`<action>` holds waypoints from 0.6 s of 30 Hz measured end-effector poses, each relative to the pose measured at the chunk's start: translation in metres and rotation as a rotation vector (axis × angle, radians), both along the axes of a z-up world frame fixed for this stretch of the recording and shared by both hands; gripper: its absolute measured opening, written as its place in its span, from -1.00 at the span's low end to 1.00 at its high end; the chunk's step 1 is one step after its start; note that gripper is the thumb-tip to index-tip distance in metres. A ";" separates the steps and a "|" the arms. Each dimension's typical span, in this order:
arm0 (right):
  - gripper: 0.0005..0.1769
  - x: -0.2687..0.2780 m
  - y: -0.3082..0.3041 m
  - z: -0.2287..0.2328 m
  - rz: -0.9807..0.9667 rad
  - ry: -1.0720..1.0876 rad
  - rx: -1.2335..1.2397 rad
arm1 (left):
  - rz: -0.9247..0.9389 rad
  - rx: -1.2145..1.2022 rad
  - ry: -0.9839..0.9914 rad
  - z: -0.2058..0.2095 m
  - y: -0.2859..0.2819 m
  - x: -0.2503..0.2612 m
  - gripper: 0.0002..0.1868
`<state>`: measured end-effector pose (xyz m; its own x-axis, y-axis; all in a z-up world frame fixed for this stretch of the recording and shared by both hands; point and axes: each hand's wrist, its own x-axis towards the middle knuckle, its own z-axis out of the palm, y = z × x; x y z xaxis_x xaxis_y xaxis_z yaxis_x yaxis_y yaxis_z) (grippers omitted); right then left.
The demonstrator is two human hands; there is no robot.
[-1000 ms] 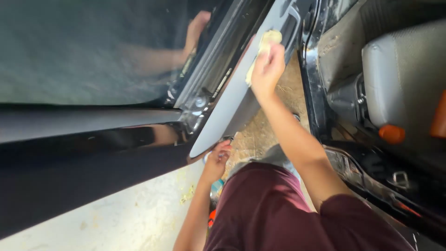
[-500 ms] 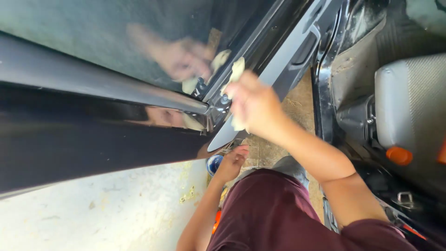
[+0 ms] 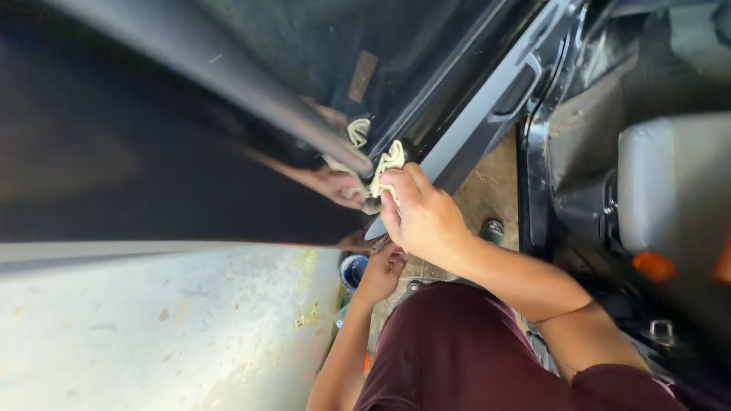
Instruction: Clean the interior and window of a car door using a cloth.
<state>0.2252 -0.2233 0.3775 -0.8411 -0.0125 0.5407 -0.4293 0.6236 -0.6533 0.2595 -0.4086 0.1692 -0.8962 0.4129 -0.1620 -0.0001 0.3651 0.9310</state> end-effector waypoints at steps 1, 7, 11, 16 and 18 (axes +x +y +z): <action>-0.79 0.002 -0.006 -0.004 0.017 0.008 0.003 | 0.017 0.003 0.008 0.008 -0.003 0.009 -0.70; -0.87 -0.014 -0.028 0.026 0.191 0.354 -0.323 | 0.201 0.111 0.197 0.079 -0.014 0.024 -0.70; -0.88 -0.029 -0.036 0.123 0.270 0.927 -0.408 | 0.261 0.187 0.206 0.090 -0.019 0.037 -0.72; -0.82 -0.016 -0.043 0.171 0.283 1.019 -0.353 | 0.284 0.235 0.289 0.083 -0.021 0.045 -0.75; -0.75 -0.007 -0.046 0.180 0.253 0.958 -0.330 | 0.320 0.270 0.206 0.074 -0.024 0.047 -0.76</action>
<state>0.2180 -0.2691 0.5579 -0.0520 0.1409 0.9887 -0.9507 0.2961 -0.0922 0.3067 -0.4322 0.2431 -0.9877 0.1138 0.1075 0.1212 0.1214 0.9852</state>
